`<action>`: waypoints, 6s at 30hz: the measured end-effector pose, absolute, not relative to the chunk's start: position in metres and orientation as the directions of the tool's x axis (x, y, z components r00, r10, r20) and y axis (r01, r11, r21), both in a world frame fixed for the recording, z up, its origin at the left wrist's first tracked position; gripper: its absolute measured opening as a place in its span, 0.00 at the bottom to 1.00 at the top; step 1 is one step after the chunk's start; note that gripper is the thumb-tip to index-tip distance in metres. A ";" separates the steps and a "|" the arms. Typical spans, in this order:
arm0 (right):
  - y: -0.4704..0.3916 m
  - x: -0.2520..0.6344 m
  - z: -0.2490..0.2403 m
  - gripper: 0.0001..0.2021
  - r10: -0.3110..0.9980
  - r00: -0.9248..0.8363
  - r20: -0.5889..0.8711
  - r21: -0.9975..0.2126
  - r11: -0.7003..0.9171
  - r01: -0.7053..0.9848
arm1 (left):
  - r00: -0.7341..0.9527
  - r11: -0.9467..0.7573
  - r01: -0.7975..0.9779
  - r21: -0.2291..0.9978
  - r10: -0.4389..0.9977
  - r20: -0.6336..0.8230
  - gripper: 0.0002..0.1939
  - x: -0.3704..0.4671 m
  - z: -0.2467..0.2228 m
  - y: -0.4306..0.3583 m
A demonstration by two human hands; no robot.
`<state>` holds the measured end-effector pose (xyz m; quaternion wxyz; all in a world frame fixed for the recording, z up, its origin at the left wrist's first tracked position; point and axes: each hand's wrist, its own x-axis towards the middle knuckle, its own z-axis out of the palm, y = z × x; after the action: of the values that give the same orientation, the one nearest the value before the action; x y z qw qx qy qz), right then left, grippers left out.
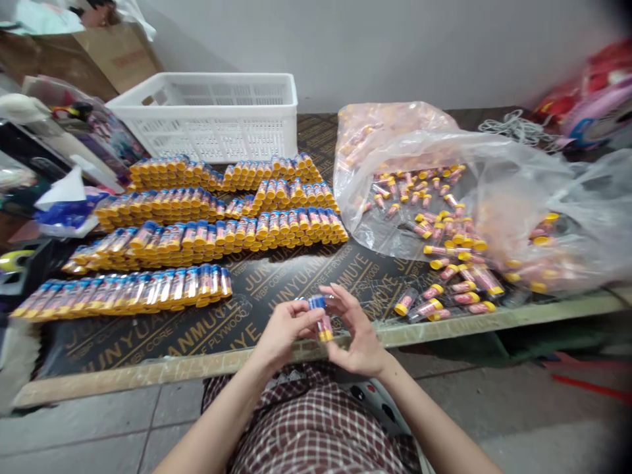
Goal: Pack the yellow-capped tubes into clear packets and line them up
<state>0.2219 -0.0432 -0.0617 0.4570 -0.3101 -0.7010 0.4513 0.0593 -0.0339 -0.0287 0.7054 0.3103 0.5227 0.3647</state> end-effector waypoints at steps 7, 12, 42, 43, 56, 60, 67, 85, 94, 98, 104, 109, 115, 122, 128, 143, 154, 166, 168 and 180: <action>-0.019 0.268 -0.063 0.26 0.941 -0.140 0.309 -0.736 0.330 0.591 | -0.170 0.191 0.758 0.623 0.981 -0.094 0.22 -0.002 -0.049 0.032; -0.007 0.326 -0.071 0.15 0.956 0.066 0.287 -0.300 0.024 0.954 | -0.143 0.145 0.960 0.238 0.989 -0.027 0.23 -0.007 -0.041 0.039; -0.030 0.247 -0.062 0.07 0.959 -0.091 0.270 -0.821 0.279 0.499 | -0.024 0.014 0.772 0.635 1.000 0.007 0.05 0.039 -0.060 -0.039; -0.032 0.246 -0.060 0.05 0.953 -0.088 0.290 -0.826 0.296 0.480 | -0.063 0.060 0.680 0.731 0.998 -0.023 0.06 0.039 -0.060 -0.037; -0.056 0.231 -0.061 0.15 0.960 -0.036 0.279 -0.913 0.276 0.300 | -0.168 0.382 -0.483 0.788 0.843 -0.511 0.17 0.040 -0.047 -0.017; -0.057 0.228 -0.059 0.16 0.947 -0.030 0.321 -0.891 0.313 0.329 | -0.216 0.364 -0.521 0.772 0.819 -0.532 0.18 0.042 -0.048 -0.017; -0.057 0.223 -0.056 0.20 0.906 -0.086 0.415 -0.823 0.414 0.389 | -0.280 0.348 -0.480 0.805 0.809 -0.517 0.19 0.040 -0.050 -0.018; -0.045 0.220 -0.063 0.40 0.857 -0.353 0.376 -0.806 0.491 0.331 | 0.136 0.533 -0.362 0.765 0.842 -0.522 0.19 0.051 -0.037 -0.037; -0.047 0.222 -0.065 0.42 0.822 -0.459 0.337 -0.877 0.452 0.166 | 0.198 0.592 -0.322 0.739 0.805 -0.559 0.20 0.060 -0.037 -0.047; -0.049 0.220 -0.066 0.42 0.834 -0.432 0.343 -0.891 0.434 0.131 | 0.192 0.595 -0.329 0.733 0.803 -0.565 0.20 0.060 -0.035 -0.047; -0.050 0.218 -0.069 0.43 0.840 -0.413 0.353 -0.897 0.429 0.108 | 0.185 0.590 -0.329 0.737 0.806 -0.563 0.19 0.060 -0.034 -0.048; -0.048 0.215 -0.068 0.44 0.835 -0.424 0.350 -0.899 0.426 0.097 | 0.180 0.581 -0.309 0.753 0.813 -0.553 0.19 0.059 -0.032 -0.048; -0.039 0.218 -0.061 0.44 0.836 -0.434 0.336 -0.889 0.434 0.147 | -0.183 0.324 0.149 0.934 0.937 -0.296 0.22 0.015 -0.034 -0.002; -0.029 0.234 -0.059 0.34 0.876 -0.366 0.314 -0.795 0.454 0.403 | -0.192 0.228 0.863 0.451 0.973 -0.125 0.23 -0.029 -0.040 0.046; 0.012 0.319 -0.073 0.20 0.938 -0.139 0.319 -0.419 0.271 0.866 | -0.143 0.135 0.935 0.328 0.990 0.002 0.18 -0.019 -0.030 0.031; 0.015 0.322 -0.083 0.14 0.965 -0.176 0.196 -0.575 0.258 0.776 | -0.064 0.152 0.837 0.526 0.981 -0.182 0.07 0.031 -0.064 -0.027; -0.032 0.230 -0.070 0.04 0.964 -0.162 0.211 -0.845 0.263 0.466 | -0.054 0.109 0.844 0.525 0.991 -0.118 0.04 0.036 -0.064 -0.029; -0.048 0.227 -0.064 0.13 0.962 -0.079 0.263 -0.918 0.274 0.287 | -0.221 0.256 0.192 0.948 0.952 -0.212 0.07 0.036 -0.060 -0.030; -0.052 0.227 -0.065 0.14 0.961 -0.051 0.271 -0.923 0.275 0.271 | -0.213 0.354 -0.127 0.927 0.903 -0.374 0.13 0.036 -0.058 -0.026; -0.061 0.223 -0.063 0.17 0.919 -0.009 0.395 -0.865 0.375 0.333 | -0.269 0.345 -0.529 0.775 0.798 -0.539 0.18 0.035 -0.048 -0.019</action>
<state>0.2235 -0.0613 -0.0632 0.5141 -0.4810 -0.6507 0.2846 0.0353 -0.0192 -0.0479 0.5927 0.1187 0.5669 0.5597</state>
